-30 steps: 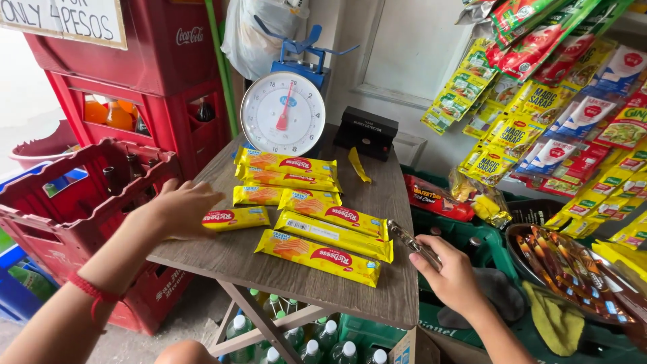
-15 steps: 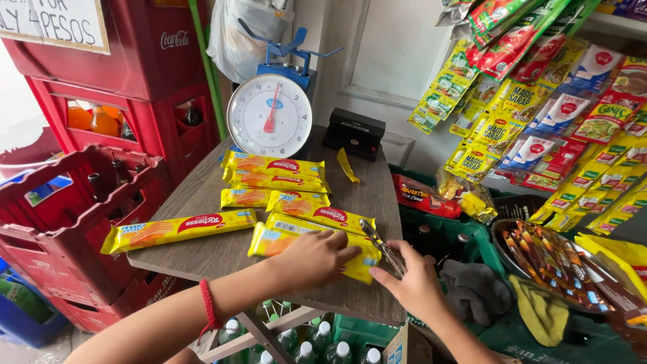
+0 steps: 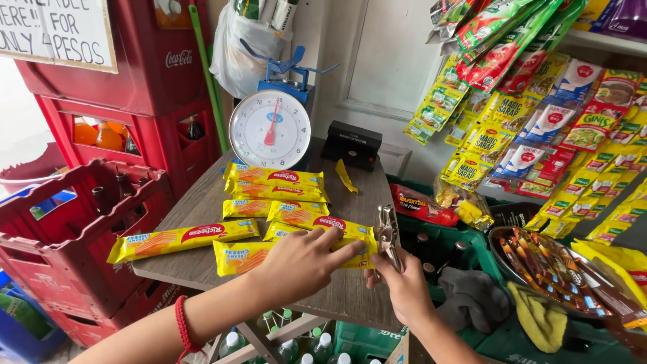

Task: Unpacking, arranging, and opening snack packages on a table in a small shop.

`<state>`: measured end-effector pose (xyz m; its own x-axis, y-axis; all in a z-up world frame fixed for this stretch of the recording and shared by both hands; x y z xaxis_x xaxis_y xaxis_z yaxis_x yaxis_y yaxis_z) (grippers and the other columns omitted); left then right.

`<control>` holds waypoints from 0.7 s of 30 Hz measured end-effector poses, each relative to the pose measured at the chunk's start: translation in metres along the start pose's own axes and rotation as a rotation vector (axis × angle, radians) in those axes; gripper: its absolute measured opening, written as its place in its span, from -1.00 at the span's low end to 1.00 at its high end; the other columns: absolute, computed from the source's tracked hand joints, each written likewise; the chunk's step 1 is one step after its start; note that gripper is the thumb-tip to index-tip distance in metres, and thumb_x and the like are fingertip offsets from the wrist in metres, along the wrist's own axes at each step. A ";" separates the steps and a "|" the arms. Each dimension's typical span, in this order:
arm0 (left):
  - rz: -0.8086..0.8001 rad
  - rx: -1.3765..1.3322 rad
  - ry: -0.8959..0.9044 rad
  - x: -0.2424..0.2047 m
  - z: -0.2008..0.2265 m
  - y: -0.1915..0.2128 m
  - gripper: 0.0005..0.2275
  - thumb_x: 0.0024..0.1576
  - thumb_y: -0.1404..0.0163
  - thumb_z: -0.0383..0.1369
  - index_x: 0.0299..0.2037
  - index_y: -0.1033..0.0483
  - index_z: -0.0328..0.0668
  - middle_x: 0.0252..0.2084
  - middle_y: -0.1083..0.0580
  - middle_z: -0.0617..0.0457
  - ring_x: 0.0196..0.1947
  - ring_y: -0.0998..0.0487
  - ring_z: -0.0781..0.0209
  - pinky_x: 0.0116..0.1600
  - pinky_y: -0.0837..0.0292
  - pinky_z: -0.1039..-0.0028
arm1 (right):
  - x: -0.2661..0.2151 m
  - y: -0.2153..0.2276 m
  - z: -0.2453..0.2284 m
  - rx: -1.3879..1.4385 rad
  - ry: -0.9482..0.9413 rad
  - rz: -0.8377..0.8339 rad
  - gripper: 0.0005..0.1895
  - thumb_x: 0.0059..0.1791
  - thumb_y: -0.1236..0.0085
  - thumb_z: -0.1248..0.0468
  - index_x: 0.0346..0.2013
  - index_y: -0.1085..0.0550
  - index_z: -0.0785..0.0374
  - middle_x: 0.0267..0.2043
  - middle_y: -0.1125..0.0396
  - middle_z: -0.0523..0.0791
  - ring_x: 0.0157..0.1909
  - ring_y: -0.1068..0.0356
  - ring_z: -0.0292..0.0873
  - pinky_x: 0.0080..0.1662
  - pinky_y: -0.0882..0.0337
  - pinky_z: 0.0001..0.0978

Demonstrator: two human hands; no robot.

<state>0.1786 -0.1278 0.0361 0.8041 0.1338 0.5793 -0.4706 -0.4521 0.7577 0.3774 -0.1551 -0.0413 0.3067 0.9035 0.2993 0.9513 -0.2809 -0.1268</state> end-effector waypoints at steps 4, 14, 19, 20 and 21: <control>0.026 0.045 -0.053 0.000 0.001 0.004 -0.36 -0.03 -0.05 -0.37 0.34 -0.28 0.32 -0.06 -0.39 -0.07 -0.42 -0.57 0.01 -0.66 -0.36 0.28 | -0.004 -0.005 -0.010 0.055 0.061 -0.050 -0.85 0.05 -0.09 0.36 -0.15 -0.48 0.42 -0.49 -0.30 0.00 -0.54 -0.26 -0.13 -0.52 -0.33 -0.29; 0.012 -0.409 -0.278 0.005 0.001 0.052 -0.38 -0.19 0.09 -0.57 0.22 -0.42 -0.26 0.28 -0.42 -0.14 0.06 -0.51 -0.22 0.09 -0.39 0.05 | -0.027 -0.015 -0.016 0.186 -0.002 -0.265 -0.66 -0.01 -0.15 0.32 -0.04 -0.47 0.55 -0.26 -0.45 0.20 -0.32 -0.46 0.11 -0.35 -0.58 -0.10; 0.004 -0.262 -0.261 -0.002 -0.012 0.063 -0.37 -0.16 0.06 -0.54 0.25 -0.45 -0.13 0.24 -0.44 0.01 0.01 -0.49 -0.08 -0.05 -0.41 0.12 | -0.043 0.016 -0.051 -0.380 -0.019 -0.283 -0.77 -0.03 -0.24 0.19 -0.19 -0.59 0.27 -0.26 -0.55 -0.11 -0.24 -0.55 -0.20 -0.08 -0.53 -0.36; 0.015 -0.243 -0.263 -0.003 -0.014 0.068 -0.39 -0.14 0.08 -0.55 0.24 -0.46 -0.14 0.24 -0.43 0.02 -0.05 -0.48 -0.07 -0.05 -0.40 0.14 | -0.042 0.034 -0.044 -0.506 -0.154 -0.178 -0.70 -0.09 -0.33 0.20 -0.11 -0.63 0.24 -0.18 -0.62 -0.15 -0.10 -0.62 -0.24 0.05 -0.55 -0.40; 0.015 -0.248 -0.260 -0.002 -0.015 0.071 -0.39 -0.14 0.08 -0.55 0.24 -0.46 -0.14 0.24 -0.43 0.02 -0.05 -0.48 -0.07 -0.05 -0.40 0.14 | -0.043 0.035 -0.047 -0.508 -0.158 -0.178 -0.70 -0.09 -0.33 0.20 -0.11 -0.63 0.24 -0.18 -0.62 -0.15 -0.10 -0.62 -0.24 0.05 -0.55 -0.40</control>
<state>0.1378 -0.1470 0.0930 0.8468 -0.1150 0.5193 -0.5315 -0.2204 0.8179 0.3992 -0.2192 -0.0140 0.1691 0.9778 0.1236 0.8949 -0.2049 0.3963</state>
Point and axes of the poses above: each hand's wrist, its own x-axis towards the middle knuckle, its own y-axis out of the back of the hand, z = x × y, the point moved 5 cm from there along x, towards the middle knuckle
